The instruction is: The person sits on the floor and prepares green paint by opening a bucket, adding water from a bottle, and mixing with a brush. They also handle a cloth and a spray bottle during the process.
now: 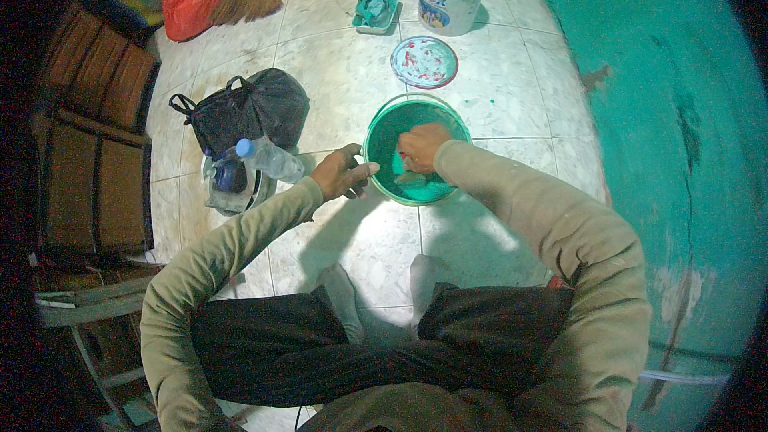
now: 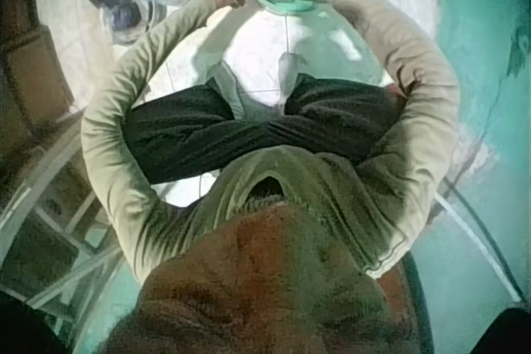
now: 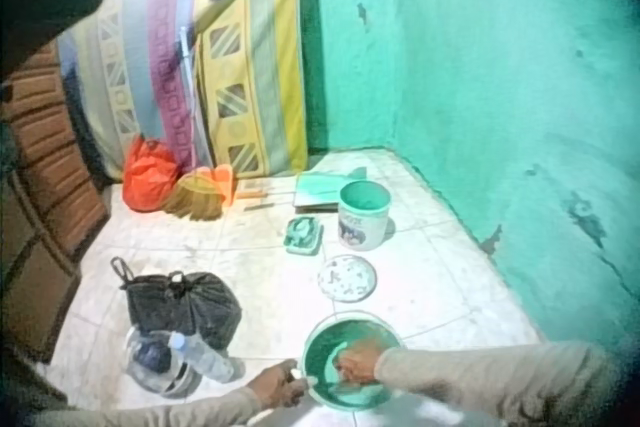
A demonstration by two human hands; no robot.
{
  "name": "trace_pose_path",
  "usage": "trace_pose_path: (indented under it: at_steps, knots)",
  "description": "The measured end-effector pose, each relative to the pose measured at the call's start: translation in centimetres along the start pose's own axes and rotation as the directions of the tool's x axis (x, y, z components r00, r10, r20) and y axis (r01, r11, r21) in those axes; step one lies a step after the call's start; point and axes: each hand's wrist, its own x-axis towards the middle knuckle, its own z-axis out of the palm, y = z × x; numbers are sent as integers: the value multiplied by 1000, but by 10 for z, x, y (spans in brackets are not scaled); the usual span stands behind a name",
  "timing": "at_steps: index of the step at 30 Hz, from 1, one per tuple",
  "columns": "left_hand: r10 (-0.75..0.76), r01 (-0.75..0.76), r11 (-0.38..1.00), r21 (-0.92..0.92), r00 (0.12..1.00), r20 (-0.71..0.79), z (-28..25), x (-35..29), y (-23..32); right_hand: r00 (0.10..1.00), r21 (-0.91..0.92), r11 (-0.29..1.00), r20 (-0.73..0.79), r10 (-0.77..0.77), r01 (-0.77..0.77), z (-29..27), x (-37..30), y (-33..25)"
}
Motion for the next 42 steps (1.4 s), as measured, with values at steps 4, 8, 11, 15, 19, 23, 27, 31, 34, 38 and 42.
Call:
trace_pose_path:
  at_steps: [4, 8, 11, 15, 19, 23, 27, 31, 34, 38, 42]
  knots:
    - [-12, 12, 999, -37, 1000, -2, 0, 2, -7, 990, 25, 998, -130, 52, -49, -2, 9, -9]
    - [-12, 13, 993, -116, 1000, 15, 2, 3, -9, 968, -134, 991, -248, -43, 9, -7, 14, 11]
    - [-20, 22, 994, -105, 1000, 22, 2, 2, -3, 969, -284, 959, -235, -77, 7, -7, 11, 18]
    - [-20, 23, 993, -118, 1000, 22, 1, -1, 0, 984, -381, 924, -153, -90, 25, -11, 5, 15]
    - [-19, 21, 992, -128, 1000, 20, -1, -2, -3, 997, -414, 909, -48, -65, 40, -7, 3, 10]
    - [-17, 22, 991, -128, 999, 38, 0, 0, -3, 992, -302, 952, 124, -20, 57, -12, -3, 7]
    - [3, 2, 989, -145, 999, 35, 2, 1, -2, 999, -148, 988, 19, -33, 35, 15, 4, 18]
    - [11, -6, 992, -126, 999, 35, 2, 1, -2, 999, 26, 1000, 44, 15, -16, 14, 8, 11]
    - [9, -6, 992, -124, 1000, 28, 0, -2, 0, 997, 78, 995, -35, 67, -64, 14, 12, -4]
    - [20, -16, 992, -129, 999, 36, 0, 1, -3, 975, 76, 992, -189, 114, -101, 10, 11, -5]
    - [-5, 10, 990, -138, 999, 42, 1, 1, -2, 963, -54, 994, -260, 77, -94, 6, 14, 7]
